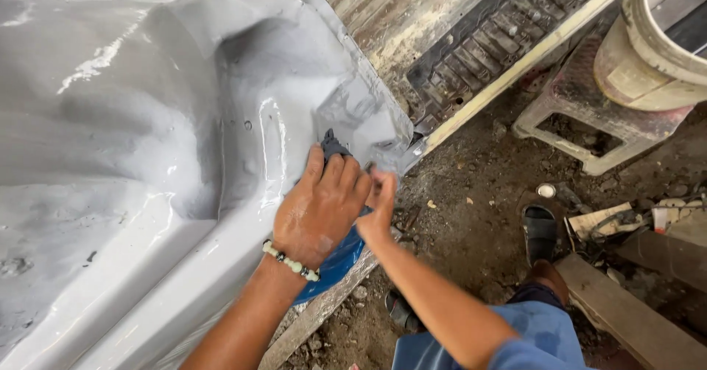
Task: The person sands the surface of a detached car door using a sanding block and water. They repeatedly dip the sanding block into a bucket of water and scrub various sections of the door, including the edges and the area around the fuel cap.
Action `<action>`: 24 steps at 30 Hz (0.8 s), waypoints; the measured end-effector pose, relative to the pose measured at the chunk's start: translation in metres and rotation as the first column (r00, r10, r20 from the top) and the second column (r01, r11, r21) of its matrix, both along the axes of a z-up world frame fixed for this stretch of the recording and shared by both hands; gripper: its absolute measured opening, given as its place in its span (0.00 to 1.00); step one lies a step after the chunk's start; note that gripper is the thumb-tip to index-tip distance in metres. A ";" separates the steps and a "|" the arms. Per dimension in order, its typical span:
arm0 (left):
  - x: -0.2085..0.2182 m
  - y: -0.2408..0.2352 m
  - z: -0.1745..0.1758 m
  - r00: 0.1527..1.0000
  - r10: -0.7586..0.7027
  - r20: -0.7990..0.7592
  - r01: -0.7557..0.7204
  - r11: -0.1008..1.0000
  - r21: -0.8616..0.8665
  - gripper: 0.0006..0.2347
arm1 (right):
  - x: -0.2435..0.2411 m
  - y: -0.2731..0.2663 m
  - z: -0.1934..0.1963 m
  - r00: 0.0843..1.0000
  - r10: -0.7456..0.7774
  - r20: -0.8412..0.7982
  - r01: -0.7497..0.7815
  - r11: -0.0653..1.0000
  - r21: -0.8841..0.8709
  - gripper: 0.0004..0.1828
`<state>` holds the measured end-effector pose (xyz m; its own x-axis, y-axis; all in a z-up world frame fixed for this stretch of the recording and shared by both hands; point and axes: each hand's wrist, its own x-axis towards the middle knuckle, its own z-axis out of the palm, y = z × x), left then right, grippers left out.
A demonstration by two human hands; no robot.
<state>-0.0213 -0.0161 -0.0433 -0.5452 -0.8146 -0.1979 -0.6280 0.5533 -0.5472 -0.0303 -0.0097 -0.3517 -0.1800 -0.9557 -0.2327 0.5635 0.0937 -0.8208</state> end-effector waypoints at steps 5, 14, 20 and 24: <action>-0.010 -0.010 -0.036 0.995 0.075 0.065 -0.072 0.996 -0.047 0.11 | -0.007 -0.022 -0.005 0.996 -0.016 -0.089 0.041 0.955 0.295 0.04; -0.016 -0.027 -0.085 0.972 0.222 -0.083 -0.216 0.974 0.072 0.12 | -0.012 -0.033 -0.033 0.971 -0.011 0.239 -0.088 0.912 0.402 0.09; -0.012 -0.021 -0.085 0.979 0.154 -0.132 -0.166 0.983 -0.085 0.22 | -0.010 -0.030 -0.018 0.953 -0.059 -0.298 0.029 0.994 -0.104 0.19; -0.023 -0.008 -0.079 0.989 0.149 -0.008 -0.150 0.987 -0.050 0.22 | -0.008 -0.040 -0.038 0.765 0.059 0.641 -0.185 0.974 0.131 0.14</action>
<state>-0.0440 -0.0242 -0.1227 -0.4172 -0.8959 -0.1527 -0.7038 0.4248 -0.5694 -0.0385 -0.0496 -0.3897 0.1826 -0.8904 -0.4170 0.9201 0.3043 -0.2469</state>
